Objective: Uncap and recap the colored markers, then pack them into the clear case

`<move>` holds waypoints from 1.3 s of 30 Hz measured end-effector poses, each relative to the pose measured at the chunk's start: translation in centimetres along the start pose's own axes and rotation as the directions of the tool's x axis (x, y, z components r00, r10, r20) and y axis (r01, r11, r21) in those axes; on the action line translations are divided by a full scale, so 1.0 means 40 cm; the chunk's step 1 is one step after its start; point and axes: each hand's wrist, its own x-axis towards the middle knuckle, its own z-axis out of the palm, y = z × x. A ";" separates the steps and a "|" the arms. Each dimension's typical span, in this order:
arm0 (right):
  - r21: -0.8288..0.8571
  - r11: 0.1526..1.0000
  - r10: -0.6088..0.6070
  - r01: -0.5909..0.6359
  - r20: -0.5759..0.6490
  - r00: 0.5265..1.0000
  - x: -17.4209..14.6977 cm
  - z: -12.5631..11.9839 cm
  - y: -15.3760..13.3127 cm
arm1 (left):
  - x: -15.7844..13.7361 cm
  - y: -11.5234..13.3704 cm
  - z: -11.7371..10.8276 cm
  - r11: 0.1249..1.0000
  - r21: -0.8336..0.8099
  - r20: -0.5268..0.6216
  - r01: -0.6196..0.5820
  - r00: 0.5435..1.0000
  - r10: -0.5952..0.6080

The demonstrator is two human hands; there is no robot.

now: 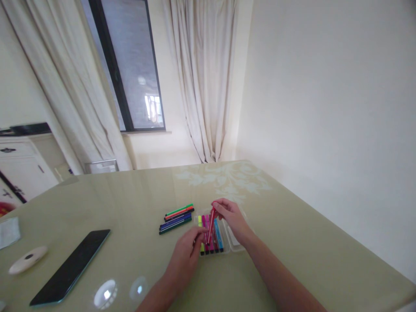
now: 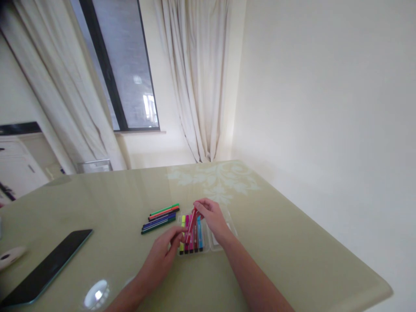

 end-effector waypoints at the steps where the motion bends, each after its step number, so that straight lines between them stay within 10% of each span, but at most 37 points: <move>1: -0.030 1.000 -0.004 0.003 -0.025 1.000 0.008 -0.015 0.005 | -0.004 -0.002 0.006 0.999 0.042 0.018 -0.034 0.999 0.033; 11: -0.539 0.842 0.004 0.006 0.017 1.000 0.027 -0.063 0.061 | -0.026 0.025 0.020 0.824 0.426 0.414 -0.373 0.891 0.189; 18: -0.813 0.566 -0.116 0.133 0.081 0.990 0.008 -0.046 0.045 | -0.024 0.024 0.033 0.790 0.488 0.362 -0.371 0.910 0.204; 30: -0.789 0.582 -0.044 0.194 0.207 0.977 0.000 -0.042 0.054 | -0.014 0.007 0.035 0.795 0.500 0.292 -0.343 0.931 0.218; 34: -0.794 0.571 -0.049 0.210 0.222 0.974 -0.006 -0.039 0.047 | 0.009 -0.033 -0.022 0.815 0.555 0.109 -0.165 0.986 0.125; 39: -0.804 0.557 -0.050 0.208 0.218 0.975 -0.007 -0.038 0.042 | 0.031 -0.079 -0.115 0.618 0.759 -0.160 0.204 0.979 -0.126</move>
